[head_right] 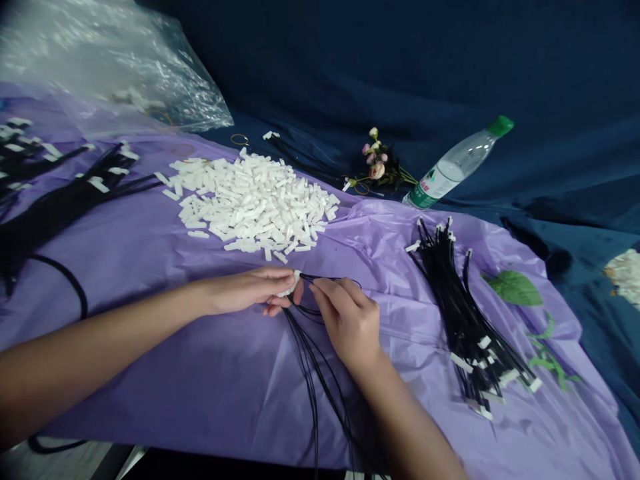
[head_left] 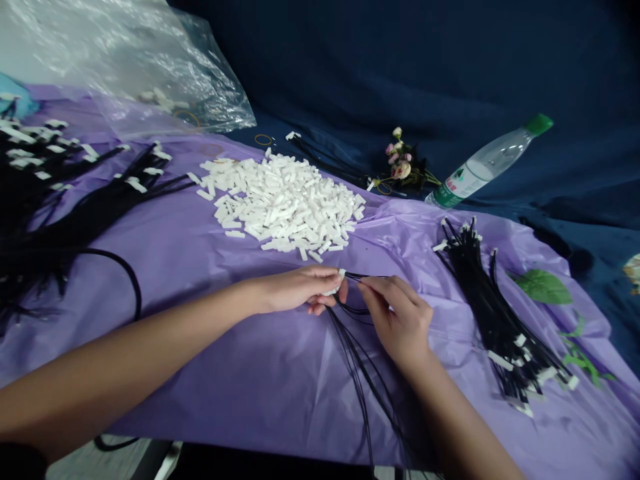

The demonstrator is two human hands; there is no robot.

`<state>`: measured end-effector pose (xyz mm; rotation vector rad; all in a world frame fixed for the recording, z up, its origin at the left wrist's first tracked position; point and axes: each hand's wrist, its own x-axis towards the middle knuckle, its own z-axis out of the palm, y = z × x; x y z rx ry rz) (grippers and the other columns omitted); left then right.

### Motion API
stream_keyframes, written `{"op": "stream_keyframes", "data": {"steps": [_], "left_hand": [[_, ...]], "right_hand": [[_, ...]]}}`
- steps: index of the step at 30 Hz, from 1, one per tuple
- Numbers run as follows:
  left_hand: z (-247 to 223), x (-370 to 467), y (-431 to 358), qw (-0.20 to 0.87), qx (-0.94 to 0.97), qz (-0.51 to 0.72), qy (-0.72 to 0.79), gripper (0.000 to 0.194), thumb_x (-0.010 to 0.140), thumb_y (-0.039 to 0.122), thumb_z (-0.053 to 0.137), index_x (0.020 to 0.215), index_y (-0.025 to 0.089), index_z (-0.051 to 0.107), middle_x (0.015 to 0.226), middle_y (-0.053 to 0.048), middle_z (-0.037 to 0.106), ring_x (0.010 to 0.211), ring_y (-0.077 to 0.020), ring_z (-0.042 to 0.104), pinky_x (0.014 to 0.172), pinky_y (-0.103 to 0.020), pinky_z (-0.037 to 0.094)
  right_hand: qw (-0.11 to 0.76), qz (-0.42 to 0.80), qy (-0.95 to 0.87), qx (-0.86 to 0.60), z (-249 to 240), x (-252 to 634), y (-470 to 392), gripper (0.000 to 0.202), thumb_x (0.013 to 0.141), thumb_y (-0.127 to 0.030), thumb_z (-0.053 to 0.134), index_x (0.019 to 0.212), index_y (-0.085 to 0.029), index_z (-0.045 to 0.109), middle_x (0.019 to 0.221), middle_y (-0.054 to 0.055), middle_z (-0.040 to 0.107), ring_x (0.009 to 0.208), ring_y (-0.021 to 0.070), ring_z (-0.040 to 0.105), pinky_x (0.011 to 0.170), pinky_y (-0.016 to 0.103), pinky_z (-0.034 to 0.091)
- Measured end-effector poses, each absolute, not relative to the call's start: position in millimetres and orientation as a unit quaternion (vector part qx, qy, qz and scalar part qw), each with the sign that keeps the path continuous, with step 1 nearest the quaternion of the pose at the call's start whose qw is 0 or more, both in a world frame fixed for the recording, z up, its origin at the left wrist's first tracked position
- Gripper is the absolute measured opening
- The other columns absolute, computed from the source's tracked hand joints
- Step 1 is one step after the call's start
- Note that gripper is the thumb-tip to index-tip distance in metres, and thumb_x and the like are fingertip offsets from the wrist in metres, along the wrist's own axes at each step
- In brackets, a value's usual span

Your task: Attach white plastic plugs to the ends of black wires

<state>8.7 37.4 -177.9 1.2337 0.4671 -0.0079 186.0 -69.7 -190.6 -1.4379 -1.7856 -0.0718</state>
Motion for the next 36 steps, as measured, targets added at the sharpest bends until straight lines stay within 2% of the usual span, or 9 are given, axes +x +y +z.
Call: {"op": "stream_keyframes", "data": {"steps": [20, 29, 36], "left_hand": [[-179, 8, 37, 0.81, 0.558, 0.006, 0.181, 0.036, 0.097, 0.045, 0.034, 0.088, 0.014, 0.049, 0.065, 0.004, 0.029, 0.06, -0.0099, 0.033, 0.061, -0.026, 0.028], [-188, 12, 28, 0.85, 0.508, 0.021, 0.14, 0.033, 0.094, 0.044, 0.041, 0.084, 0.015, 0.052, 0.071, 0.002, 0.034, 0.059, -0.0097, 0.031, 0.061, -0.026, 0.035], [-189, 12, 27, 0.884, 0.45, 0.014, 0.123, 0.033, 0.094, 0.045, 0.045, 0.083, 0.015, 0.051, 0.074, 0.002, 0.037, 0.06, -0.0084, 0.033, 0.062, -0.026, 0.039]], "right_hand": [[0.462, -0.039, -0.694, -0.551, -200, 182, -62, 0.01, 0.088, -0.013, 0.06, 0.093, -0.02, 0.064, 0.077, 0.002, 0.068, 0.063, 0.0122, 0.061, 0.06, 0.026, 0.051], [0.484, -0.058, -0.698, -0.525, -201, 180, -63, 0.017, 0.085, -0.007, 0.062, 0.095, -0.021, 0.06, 0.075, 0.0, 0.064, 0.062, 0.0111, 0.059, 0.06, 0.025, 0.049], [0.494, -0.065, -0.698, -0.515, -203, 181, -61, 0.015, 0.087, -0.009, 0.059, 0.096, -0.022, 0.057, 0.074, 0.0, 0.066, 0.064, 0.013, 0.064, 0.061, 0.026, 0.051]]}}
